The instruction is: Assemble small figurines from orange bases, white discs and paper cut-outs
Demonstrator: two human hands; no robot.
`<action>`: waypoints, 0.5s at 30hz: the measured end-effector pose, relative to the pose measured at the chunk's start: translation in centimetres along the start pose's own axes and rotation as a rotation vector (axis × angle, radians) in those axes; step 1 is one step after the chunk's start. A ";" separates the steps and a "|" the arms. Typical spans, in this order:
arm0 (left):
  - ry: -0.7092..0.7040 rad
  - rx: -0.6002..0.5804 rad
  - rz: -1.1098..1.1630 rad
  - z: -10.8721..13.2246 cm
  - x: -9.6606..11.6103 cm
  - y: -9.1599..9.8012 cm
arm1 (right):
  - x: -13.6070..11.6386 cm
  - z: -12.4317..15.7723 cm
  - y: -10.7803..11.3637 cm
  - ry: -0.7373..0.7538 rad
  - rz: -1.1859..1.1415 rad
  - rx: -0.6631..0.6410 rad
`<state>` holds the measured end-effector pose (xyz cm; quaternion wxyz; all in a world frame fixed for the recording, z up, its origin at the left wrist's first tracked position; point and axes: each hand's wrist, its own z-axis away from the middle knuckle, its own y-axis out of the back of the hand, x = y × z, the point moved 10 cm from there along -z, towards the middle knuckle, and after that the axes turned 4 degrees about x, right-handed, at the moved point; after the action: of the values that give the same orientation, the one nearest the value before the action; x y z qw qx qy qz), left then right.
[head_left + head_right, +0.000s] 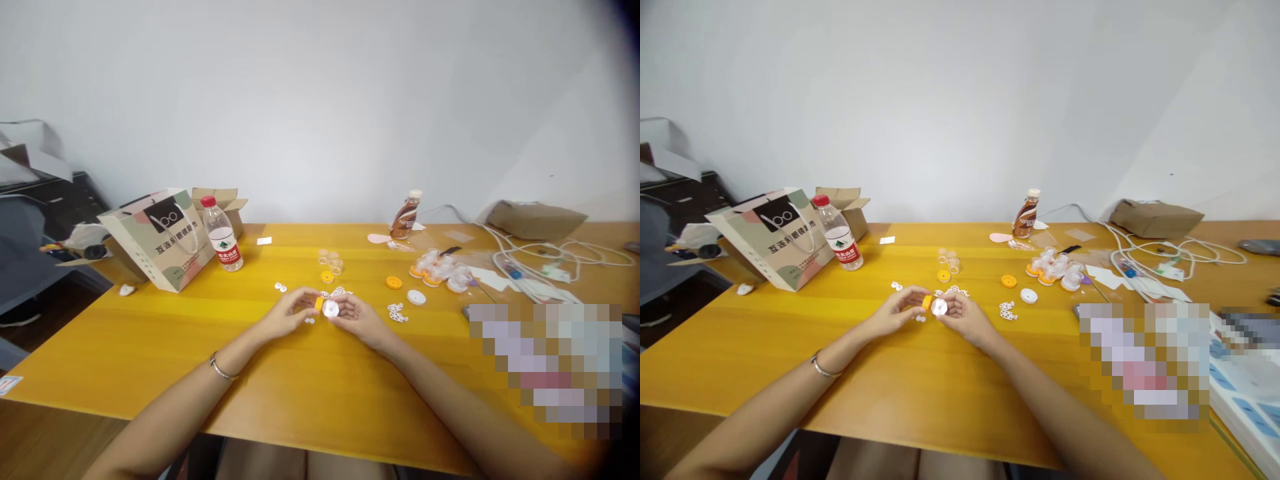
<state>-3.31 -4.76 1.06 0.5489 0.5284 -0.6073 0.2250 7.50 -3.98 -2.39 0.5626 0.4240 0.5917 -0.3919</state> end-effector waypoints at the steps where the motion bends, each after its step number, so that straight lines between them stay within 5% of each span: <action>1: -0.031 0.011 -0.037 0.1 0.3 0.1 | 0.0 0.0 -0.1 0.003 0.007 -0.001; 5: -0.174 0.022 -0.193 0.4 2.2 0.1 | 0.1 0.1 -0.3 0.007 0.027 -0.014; 9: -0.298 -0.087 -0.356 1.1 3.7 -1.4 | 0.4 0.2 -0.8 0.006 0.010 -0.069; 15: -0.325 -0.139 -0.557 1.5 3.9 -2.1 | 0.7 0.3 -1.3 -0.007 -0.015 -0.132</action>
<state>-1.40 -8.28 3.54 0.5199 0.6645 -0.5331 -0.0629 6.35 -4.64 -3.10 0.5882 0.3802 0.6175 -0.3579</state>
